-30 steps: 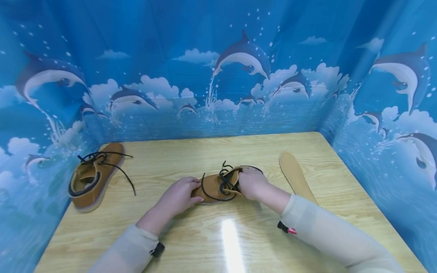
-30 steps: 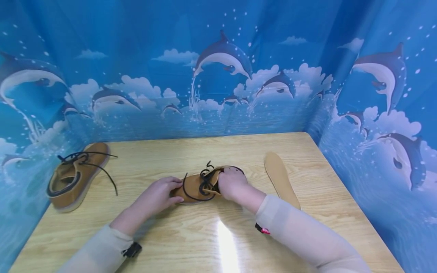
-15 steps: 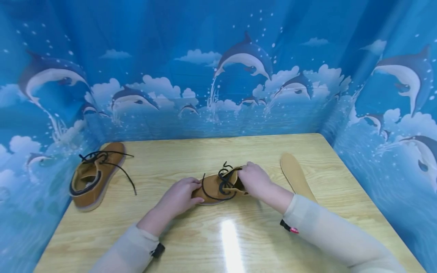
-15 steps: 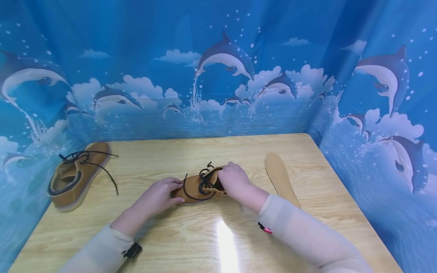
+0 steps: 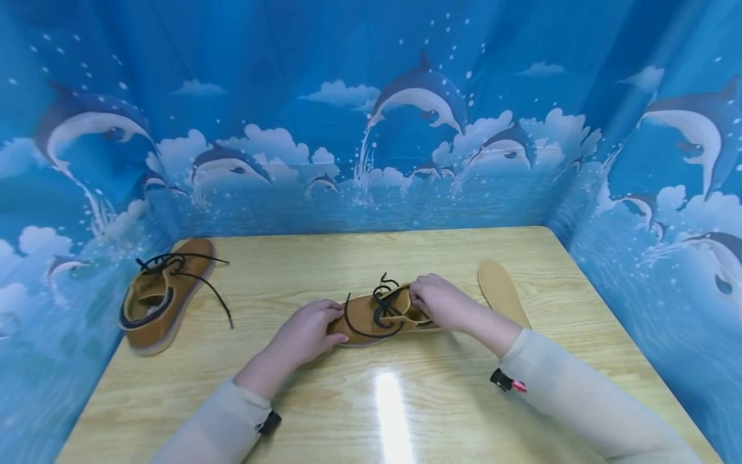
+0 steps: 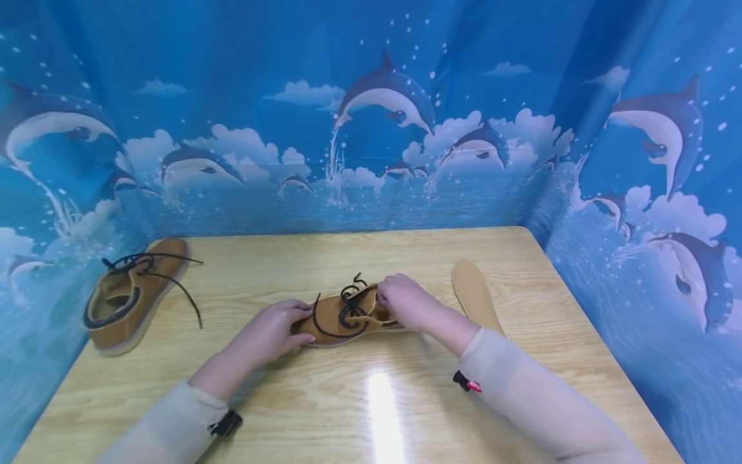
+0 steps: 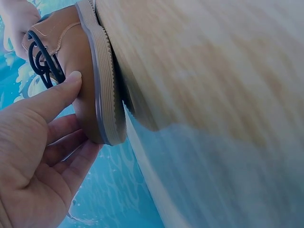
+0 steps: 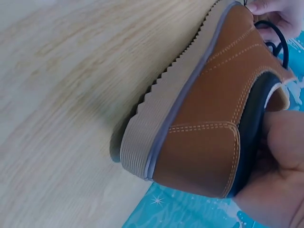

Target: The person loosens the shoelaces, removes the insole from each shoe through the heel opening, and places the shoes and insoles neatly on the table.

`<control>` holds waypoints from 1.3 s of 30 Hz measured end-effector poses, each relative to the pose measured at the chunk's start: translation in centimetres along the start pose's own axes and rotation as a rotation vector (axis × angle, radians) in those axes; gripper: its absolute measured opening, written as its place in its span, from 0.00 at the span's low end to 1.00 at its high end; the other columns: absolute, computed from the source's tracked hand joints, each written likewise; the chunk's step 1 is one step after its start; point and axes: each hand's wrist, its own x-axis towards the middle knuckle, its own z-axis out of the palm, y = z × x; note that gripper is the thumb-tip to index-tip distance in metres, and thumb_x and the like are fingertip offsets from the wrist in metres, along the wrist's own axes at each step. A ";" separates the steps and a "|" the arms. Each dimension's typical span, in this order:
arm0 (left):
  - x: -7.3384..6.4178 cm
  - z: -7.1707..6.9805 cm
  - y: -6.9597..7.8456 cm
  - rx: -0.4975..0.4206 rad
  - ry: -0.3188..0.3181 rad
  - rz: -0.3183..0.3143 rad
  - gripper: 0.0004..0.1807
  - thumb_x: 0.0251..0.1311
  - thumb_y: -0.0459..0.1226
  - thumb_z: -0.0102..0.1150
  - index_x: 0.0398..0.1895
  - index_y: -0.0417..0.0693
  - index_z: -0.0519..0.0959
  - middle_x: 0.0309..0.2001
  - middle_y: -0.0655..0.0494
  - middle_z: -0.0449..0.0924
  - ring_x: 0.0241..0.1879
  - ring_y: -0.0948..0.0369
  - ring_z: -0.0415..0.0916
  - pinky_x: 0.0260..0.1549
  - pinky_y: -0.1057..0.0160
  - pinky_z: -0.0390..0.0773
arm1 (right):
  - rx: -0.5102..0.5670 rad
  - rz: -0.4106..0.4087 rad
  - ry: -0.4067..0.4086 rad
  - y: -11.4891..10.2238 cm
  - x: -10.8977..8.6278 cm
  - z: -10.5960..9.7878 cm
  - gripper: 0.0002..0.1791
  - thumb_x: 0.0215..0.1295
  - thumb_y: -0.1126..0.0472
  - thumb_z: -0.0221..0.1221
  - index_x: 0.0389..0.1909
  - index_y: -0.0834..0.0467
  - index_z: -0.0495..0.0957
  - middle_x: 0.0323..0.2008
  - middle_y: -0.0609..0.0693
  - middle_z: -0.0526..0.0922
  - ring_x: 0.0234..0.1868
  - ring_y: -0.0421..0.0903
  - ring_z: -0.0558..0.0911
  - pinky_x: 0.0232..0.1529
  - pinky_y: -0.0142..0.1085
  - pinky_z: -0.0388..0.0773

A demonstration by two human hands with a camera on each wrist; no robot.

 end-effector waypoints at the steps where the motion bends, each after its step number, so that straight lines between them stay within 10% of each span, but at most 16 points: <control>1: 0.0 0.0 0.0 -0.002 -0.001 -0.002 0.29 0.55 0.48 0.74 0.55 0.38 0.82 0.56 0.45 0.81 0.57 0.48 0.77 0.61 0.51 0.76 | 0.021 -0.001 -0.005 0.1 0.0 -0.1 0.07 0.71 0.65 0.58 0.31 0.55 0.76 0.30 0.42 0.74 0.35 0.43 0.72 0.39 0.37 0.76; 31: 0.1 0.2 0.6 -0.021 0.043 0.023 0.28 0.53 0.46 0.75 0.53 0.38 0.83 0.54 0.45 0.82 0.54 0.49 0.79 0.58 0.50 0.78 | 0.750 0.011 -0.305 4.7 0.3 -4.1 0.09 0.76 0.60 0.53 0.41 0.60 0.77 0.32 0.50 0.76 0.33 0.46 0.72 0.40 0.40 0.77; 39: -0.1 0.1 0.8 -0.038 0.026 0.017 0.28 0.53 0.45 0.75 0.53 0.37 0.83 0.55 0.45 0.81 0.55 0.48 0.79 0.60 0.50 0.77 | 1.103 0.028 -0.298 6.5 -0.2 -4.0 0.09 0.77 0.64 0.50 0.46 0.66 0.74 0.38 0.50 0.79 0.37 0.43 0.78 0.39 0.33 0.80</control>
